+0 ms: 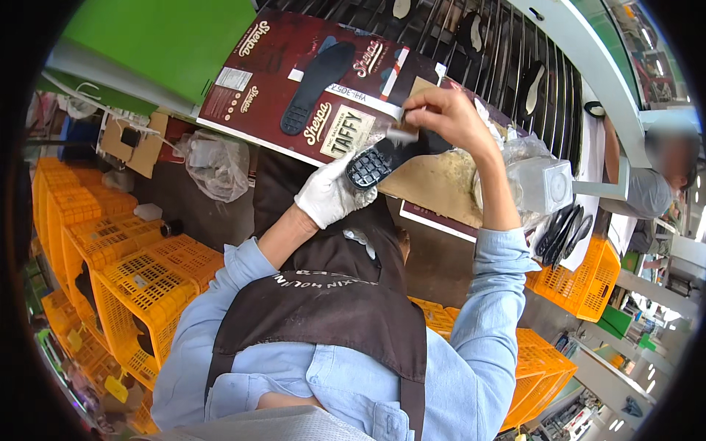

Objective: The recorder applies a liquid substance, likely adhesive, to shoe soles using a brush at a manufacturing station.

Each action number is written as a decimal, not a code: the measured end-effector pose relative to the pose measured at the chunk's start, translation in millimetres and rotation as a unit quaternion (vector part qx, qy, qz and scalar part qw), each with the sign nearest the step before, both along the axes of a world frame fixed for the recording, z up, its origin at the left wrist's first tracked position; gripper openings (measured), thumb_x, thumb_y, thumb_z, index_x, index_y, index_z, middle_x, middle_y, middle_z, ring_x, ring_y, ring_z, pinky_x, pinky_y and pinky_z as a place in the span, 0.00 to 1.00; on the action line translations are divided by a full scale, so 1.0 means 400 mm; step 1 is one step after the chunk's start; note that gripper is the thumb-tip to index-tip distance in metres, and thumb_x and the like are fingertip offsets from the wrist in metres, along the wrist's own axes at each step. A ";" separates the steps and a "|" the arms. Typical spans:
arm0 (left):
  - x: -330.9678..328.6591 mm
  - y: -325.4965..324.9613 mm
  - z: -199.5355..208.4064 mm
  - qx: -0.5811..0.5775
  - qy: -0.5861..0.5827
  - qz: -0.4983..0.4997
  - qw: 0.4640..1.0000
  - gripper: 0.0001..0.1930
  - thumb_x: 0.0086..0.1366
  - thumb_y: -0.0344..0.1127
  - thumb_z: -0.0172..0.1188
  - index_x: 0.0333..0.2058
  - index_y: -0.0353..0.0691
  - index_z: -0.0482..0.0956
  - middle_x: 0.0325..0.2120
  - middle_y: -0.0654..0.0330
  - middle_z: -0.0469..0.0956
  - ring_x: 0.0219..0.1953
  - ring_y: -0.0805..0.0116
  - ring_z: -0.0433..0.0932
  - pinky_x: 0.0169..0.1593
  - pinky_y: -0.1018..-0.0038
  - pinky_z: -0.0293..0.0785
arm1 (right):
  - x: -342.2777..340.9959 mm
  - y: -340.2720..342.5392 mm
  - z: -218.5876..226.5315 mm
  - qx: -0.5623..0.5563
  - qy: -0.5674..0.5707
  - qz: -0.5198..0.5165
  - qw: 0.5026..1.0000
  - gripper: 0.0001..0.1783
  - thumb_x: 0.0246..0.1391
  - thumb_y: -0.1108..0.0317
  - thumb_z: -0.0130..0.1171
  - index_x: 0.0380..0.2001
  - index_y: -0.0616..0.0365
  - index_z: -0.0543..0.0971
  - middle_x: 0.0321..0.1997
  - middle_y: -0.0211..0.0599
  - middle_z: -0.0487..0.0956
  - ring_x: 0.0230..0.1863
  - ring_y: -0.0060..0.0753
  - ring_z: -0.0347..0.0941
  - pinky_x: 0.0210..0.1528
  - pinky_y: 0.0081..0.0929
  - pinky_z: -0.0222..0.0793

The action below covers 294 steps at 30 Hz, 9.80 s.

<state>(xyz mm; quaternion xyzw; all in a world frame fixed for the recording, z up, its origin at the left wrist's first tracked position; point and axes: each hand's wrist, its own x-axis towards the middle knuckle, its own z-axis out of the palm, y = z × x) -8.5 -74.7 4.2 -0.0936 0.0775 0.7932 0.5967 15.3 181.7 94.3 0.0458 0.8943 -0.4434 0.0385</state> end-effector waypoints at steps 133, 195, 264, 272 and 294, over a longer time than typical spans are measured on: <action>-0.512 0.879 0.650 -0.446 0.854 0.213 0.163 0.46 0.44 0.65 0.67 0.52 0.37 0.61 0.44 0.44 0.77 0.46 0.48 0.79 0.49 0.63 0.75 | 0.535 -0.149 -0.214 -0.378 0.303 -0.543 0.686 0.10 0.52 0.79 0.60 0.40 0.65 0.77 0.29 0.27 0.76 0.24 0.14 0.67 0.27 0.12 0.63; -0.351 -0.030 -0.127 -0.395 0.909 0.064 0.119 0.31 0.61 0.54 0.55 0.53 0.33 0.71 0.56 0.44 0.68 0.59 0.48 0.64 0.60 0.60 0.62 | 0.586 -0.066 -0.095 -0.164 0.260 -0.586 0.750 0.16 0.55 0.74 0.60 0.47 0.67 0.75 0.32 0.25 0.75 0.27 0.12 0.65 0.28 0.11 0.61; -0.097 0.030 0.105 -0.209 0.367 -0.044 0.906 0.20 0.65 0.29 0.53 0.55 0.40 0.61 0.41 0.50 0.75 0.34 0.59 0.80 0.33 0.73 0.81 | 0.586 0.057 -0.229 -0.055 0.301 -0.590 0.747 0.13 0.57 0.76 0.57 0.45 0.66 0.74 0.34 0.26 0.75 0.30 0.12 0.67 0.30 0.11 0.62; 0.043 0.142 0.066 -0.133 0.346 -0.167 0.914 0.18 0.64 0.29 0.55 0.51 0.39 0.63 0.40 0.55 0.77 0.35 0.67 0.80 0.40 0.73 0.79 | 0.535 0.031 -0.190 -0.422 0.367 -0.539 0.630 0.13 0.58 0.74 0.56 0.46 0.63 0.73 0.31 0.27 0.74 0.25 0.16 0.65 0.25 0.15 0.61; 0.074 0.090 0.052 -0.086 0.250 -0.153 0.952 0.25 0.65 0.30 0.55 0.58 0.33 0.60 0.50 0.49 0.72 0.48 0.58 0.77 0.53 0.66 0.76 | 0.244 -0.106 -0.056 0.100 0.168 -0.231 0.953 0.11 0.48 0.76 0.64 0.38 0.62 0.80 0.31 0.37 0.80 0.28 0.25 0.76 0.30 0.21 0.70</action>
